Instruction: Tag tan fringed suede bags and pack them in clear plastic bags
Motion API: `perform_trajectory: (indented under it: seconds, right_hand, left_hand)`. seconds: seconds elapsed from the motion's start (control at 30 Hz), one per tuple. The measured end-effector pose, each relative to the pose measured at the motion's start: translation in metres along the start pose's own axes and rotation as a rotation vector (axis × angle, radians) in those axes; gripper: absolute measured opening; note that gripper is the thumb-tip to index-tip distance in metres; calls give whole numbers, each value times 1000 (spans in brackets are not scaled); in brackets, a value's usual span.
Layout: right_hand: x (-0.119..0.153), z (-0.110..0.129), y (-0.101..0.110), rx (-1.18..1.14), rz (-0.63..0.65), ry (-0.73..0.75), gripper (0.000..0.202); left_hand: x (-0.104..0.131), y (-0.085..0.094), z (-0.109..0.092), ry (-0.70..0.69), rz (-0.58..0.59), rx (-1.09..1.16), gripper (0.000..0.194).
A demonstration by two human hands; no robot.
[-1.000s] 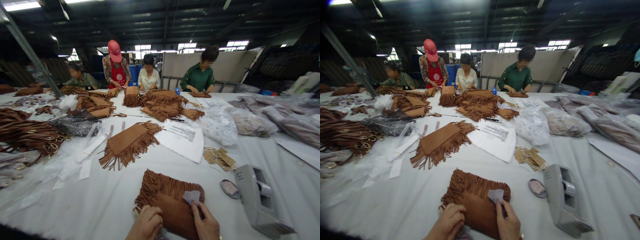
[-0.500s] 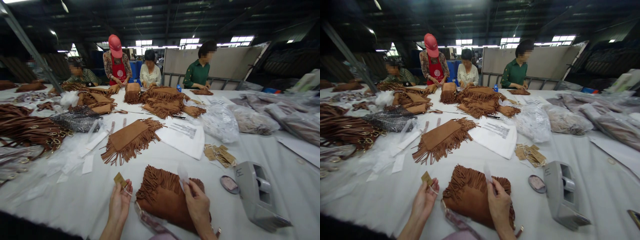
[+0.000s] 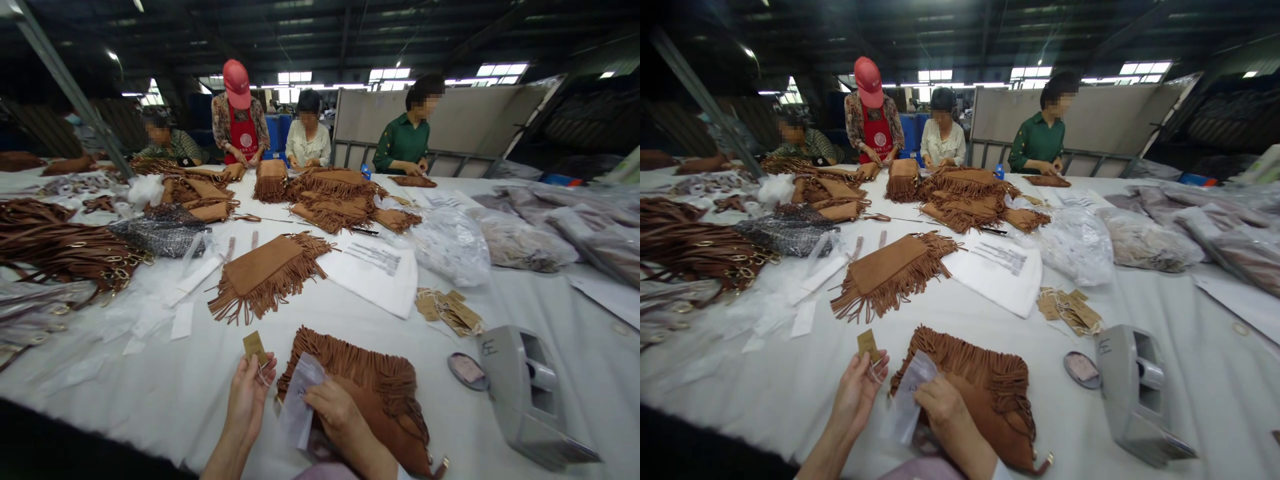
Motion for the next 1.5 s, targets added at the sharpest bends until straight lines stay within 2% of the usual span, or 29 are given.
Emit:
perform_trajectory:
  seconds: [0.1,0.17,0.27,0.33,0.4,0.5,0.57,0.63,0.7,0.77,0.83,0.93,1.0,1.1,1.17,1.27,1.33,1.4,1.5]
  right_hand:
    - [5,0,-5,-60,40,-126,19]
    - [8,-1,-7,-45,48,-214,27]
    - [11,-10,-8,10,49,-408,40]
    - [11,-19,-7,10,44,-555,40]
    - [8,-29,-7,-33,51,-674,33]
    - [1,-40,-5,-111,66,-796,9]
    - [-4,-45,-4,-148,66,-836,16]
    - [-7,-47,-3,-217,52,-812,21]
    - [-6,-48,-2,-353,29,-766,24]
    - [2,-50,1,-493,-2,-770,33]
    - [16,-55,7,-544,-64,-837,39]
    - [36,-56,22,-477,-160,-893,40]
    - [43,-53,28,-418,-160,-886,38]
    - [42,-47,38,-300,-133,-841,32]
    - [30,-45,47,-202,-135,-762,29]
    - [-6,-45,53,-118,-99,-521,26]
    - [-36,-46,48,-88,-12,-328,26]
    - [-61,-49,34,-49,129,-163,24]
    - [-77,-55,11,-9,345,-23,18]
  left_hand:
    - [6,0,2,-40,48,-49,27]
    - [10,-1,2,-70,69,-103,34]
    - [15,-3,-2,-159,81,-240,37]
    - [19,-6,-7,-253,89,-386,36]
    - [23,-13,-9,-352,123,-550,34]
    - [27,-28,-8,-538,215,-763,26]
    - [28,-36,0,-678,310,-870,21]
    - [27,-41,13,-811,432,-974,25]
    - [26,-40,29,-946,535,-1106,32]
    - [24,-34,44,-1055,587,-1261,38]
    - [22,-25,55,-1099,610,-1398,42]
    - [24,-20,62,-1114,647,-1529,48]
    - [27,-22,60,-1127,649,-1580,51]
    - [29,-32,54,-1135,611,-1607,36]
    - [30,-38,51,-1132,628,-1594,32]
    - [34,-39,48,-1138,724,-1574,31]
    - [36,-35,48,-1153,775,-1586,31]
    - [35,-30,45,-1176,754,-1574,32]
    - [23,-30,36,-1157,561,-1474,44]
Point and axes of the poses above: each hand's wrist, its own x-axis away from the middle knuckle, its own y-axis out of the back of the hand, z = x × y, the point moved 6 cm from there along -x, towards the middle knuckle, and after that the axes turned 4 degrees about y, right-handed, at the moved point
